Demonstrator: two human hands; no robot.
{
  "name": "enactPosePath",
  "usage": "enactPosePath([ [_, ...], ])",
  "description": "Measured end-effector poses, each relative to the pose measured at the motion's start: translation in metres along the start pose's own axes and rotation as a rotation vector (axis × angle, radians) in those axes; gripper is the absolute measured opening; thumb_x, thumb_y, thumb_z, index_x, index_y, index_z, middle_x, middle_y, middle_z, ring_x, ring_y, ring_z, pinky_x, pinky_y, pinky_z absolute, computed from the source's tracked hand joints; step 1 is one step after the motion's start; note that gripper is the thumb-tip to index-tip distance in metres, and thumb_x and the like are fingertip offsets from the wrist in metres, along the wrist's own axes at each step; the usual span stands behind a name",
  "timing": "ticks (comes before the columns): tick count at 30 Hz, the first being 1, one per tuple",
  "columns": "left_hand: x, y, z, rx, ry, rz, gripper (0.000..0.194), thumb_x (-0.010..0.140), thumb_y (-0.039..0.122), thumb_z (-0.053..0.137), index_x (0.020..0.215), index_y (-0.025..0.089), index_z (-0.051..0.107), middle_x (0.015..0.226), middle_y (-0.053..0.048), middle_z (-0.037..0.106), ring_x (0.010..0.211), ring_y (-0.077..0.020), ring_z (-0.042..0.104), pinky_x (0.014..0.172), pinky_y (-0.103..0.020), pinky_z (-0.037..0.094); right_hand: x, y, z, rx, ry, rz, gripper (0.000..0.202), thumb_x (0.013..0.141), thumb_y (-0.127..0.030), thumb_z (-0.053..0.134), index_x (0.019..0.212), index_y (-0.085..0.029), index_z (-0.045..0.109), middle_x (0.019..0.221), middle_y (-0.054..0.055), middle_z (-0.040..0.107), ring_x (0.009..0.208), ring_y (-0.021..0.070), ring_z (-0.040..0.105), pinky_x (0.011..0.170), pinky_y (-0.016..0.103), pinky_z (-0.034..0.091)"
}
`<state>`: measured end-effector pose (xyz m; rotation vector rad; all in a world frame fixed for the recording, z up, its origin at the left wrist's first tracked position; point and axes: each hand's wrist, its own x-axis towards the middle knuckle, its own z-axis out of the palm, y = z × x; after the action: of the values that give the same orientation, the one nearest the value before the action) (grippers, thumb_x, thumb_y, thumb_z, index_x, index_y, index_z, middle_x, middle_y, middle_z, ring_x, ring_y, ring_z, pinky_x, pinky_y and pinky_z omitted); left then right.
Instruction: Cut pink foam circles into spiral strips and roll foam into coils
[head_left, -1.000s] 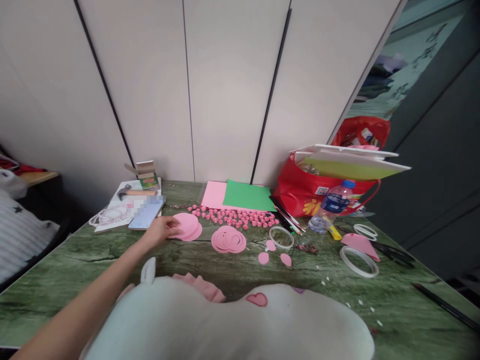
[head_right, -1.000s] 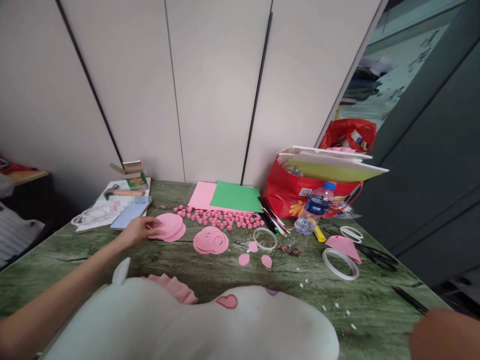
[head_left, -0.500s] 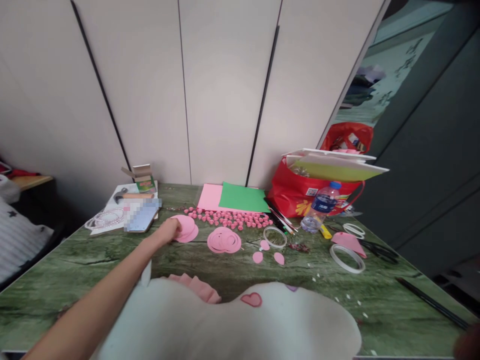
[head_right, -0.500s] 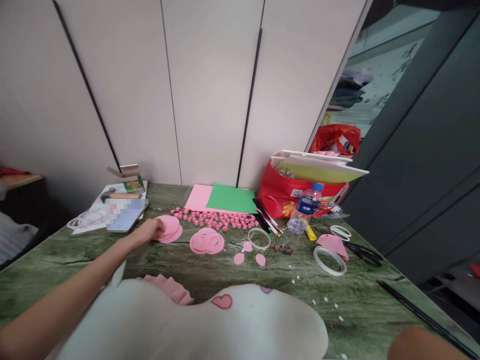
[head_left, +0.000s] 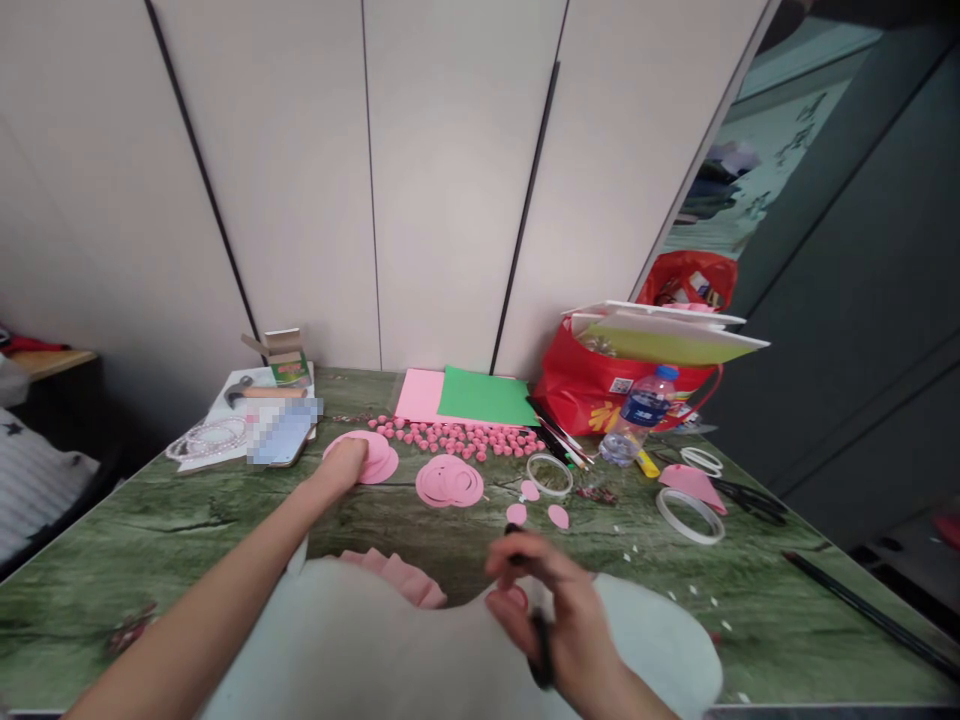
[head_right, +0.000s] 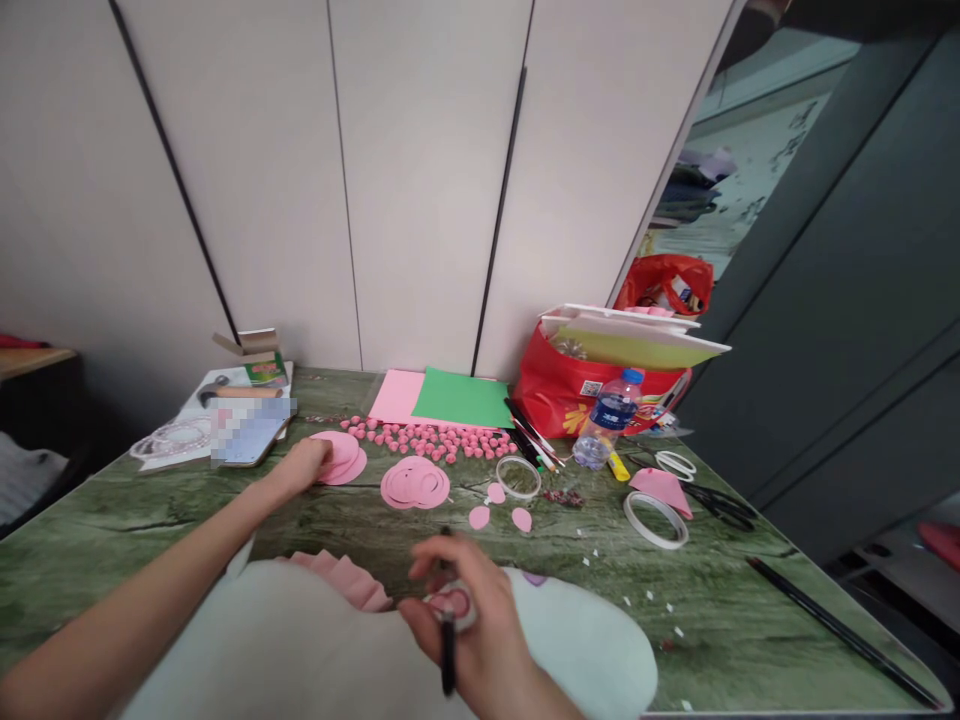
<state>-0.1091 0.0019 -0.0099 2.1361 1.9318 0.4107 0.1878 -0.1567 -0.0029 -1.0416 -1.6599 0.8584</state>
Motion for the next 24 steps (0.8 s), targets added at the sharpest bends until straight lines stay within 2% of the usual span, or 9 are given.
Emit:
enactPosePath([
  [3, -0.005, 0.006, -0.004, 0.046, -0.019, -0.001, 0.020, 0.076, 0.021, 0.052, 0.093, 0.011, 0.057, 0.086, -0.007, 0.060, 0.079, -0.0175, 0.056, 0.070, -0.035, 0.044, 0.014, 0.014, 0.016, -0.012, -0.206, 0.046, 0.027, 0.063, -0.029, 0.065, 0.088, -0.022, 0.057, 0.078, 0.004, 0.060, 0.068, 0.0178, 0.056, 0.059, 0.027, 0.045],
  [5, -0.007, 0.009, -0.008, 0.050, 0.004, -0.002, 0.015, 0.069, 0.011, 0.054, 0.082, 0.010, 0.061, 0.070, -0.007, 0.061, 0.071, -0.0182, 0.057, 0.067, -0.031, 0.042, 0.021, 0.027, 0.024, 0.070, -0.228, 0.169, 0.026, 0.065, -0.030, 0.063, 0.087, -0.020, 0.055, 0.074, 0.003, 0.059, 0.064, 0.0160, 0.056, 0.055, 0.025, 0.043],
  [8, -0.008, 0.018, -0.024, 0.034, 0.087, -0.017, 0.021, 0.065, 0.006, 0.050, 0.080, 0.012, 0.063, 0.068, -0.008, 0.062, 0.071, -0.0200, 0.058, 0.067, -0.029, 0.040, 0.029, 0.043, 0.031, 0.202, -0.251, 0.246, 0.025, 0.064, -0.034, 0.063, 0.082, -0.019, 0.053, 0.065, -0.001, 0.056, 0.057, 0.0121, 0.053, 0.051, 0.022, 0.041],
  [11, -0.007, 0.041, -0.045, 0.003, 0.227, -0.021, 0.027, 0.068, 0.007, 0.042, 0.085, 0.012, 0.063, 0.080, -0.012, 0.063, 0.084, -0.0234, 0.057, 0.074, -0.032, 0.038, 0.032, 0.051, 0.033, 0.288, -0.195, 0.346, 0.032, 0.060, -0.041, 0.065, 0.078, -0.018, 0.052, 0.059, -0.004, 0.052, 0.047, 0.0091, 0.048, 0.042, 0.020, 0.039],
  [14, -0.012, 0.081, -0.053, -0.074, 0.391, -0.008, 0.032, 0.075, 0.012, 0.035, 0.099, 0.014, 0.056, 0.101, -0.012, 0.058, 0.097, -0.0218, 0.051, 0.084, -0.033, 0.034, 0.035, 0.055, 0.032, 0.347, -0.017, 0.435, 0.039, 0.058, -0.048, 0.065, 0.080, -0.018, 0.051, 0.056, -0.005, 0.050, 0.041, 0.0088, 0.046, 0.037, 0.021, 0.039],
  [16, -0.018, 0.107, -0.043, -0.393, 0.449, 0.018, 0.028, 0.077, 0.018, 0.035, 0.096, 0.017, 0.055, 0.100, -0.009, 0.058, 0.095, -0.0194, 0.052, 0.083, -0.032, 0.037, 0.036, 0.057, 0.031, 0.396, 0.087, 0.428, 0.041, 0.056, -0.048, 0.066, 0.080, -0.018, 0.051, 0.055, -0.005, 0.050, 0.045, 0.0105, 0.049, 0.041, 0.023, 0.045],
  [18, -0.025, 0.126, -0.022, -0.907, 0.240, -0.026, 0.023, 0.075, 0.025, 0.043, 0.093, 0.018, 0.054, 0.096, -0.009, 0.059, 0.093, -0.0195, 0.054, 0.080, -0.033, 0.040, 0.038, 0.058, 0.028, 0.467, 0.157, 0.420, 0.040, 0.056, -0.046, 0.067, 0.080, -0.019, 0.051, 0.057, -0.004, 0.050, 0.052, 0.0118, 0.052, 0.048, 0.026, 0.049],
  [20, -0.028, 0.134, 0.002, -1.006, 0.128, -0.054, 0.023, 0.073, 0.031, 0.047, 0.089, 0.016, 0.054, 0.087, -0.011, 0.061, 0.084, -0.0203, 0.057, 0.073, -0.035, 0.044, 0.040, 0.058, 0.026, 0.522, 0.209, 0.427, 0.039, 0.056, -0.043, 0.068, 0.081, -0.019, 0.051, 0.060, -0.004, 0.051, 0.056, 0.0122, 0.052, 0.052, 0.027, 0.050],
  [24, -0.023, 0.125, 0.034, -1.126, 0.071, -0.116, 0.024, 0.074, 0.034, 0.045, 0.090, 0.016, 0.050, 0.090, -0.014, 0.060, 0.079, -0.0203, 0.058, 0.068, -0.037, 0.047, 0.058, 0.052, 0.024, 0.532, 0.354, 0.454, 0.040, 0.057, -0.042, 0.068, 0.084, -0.019, 0.050, 0.066, -0.002, 0.055, 0.062, 0.0134, 0.055, 0.054, 0.026, 0.050],
])
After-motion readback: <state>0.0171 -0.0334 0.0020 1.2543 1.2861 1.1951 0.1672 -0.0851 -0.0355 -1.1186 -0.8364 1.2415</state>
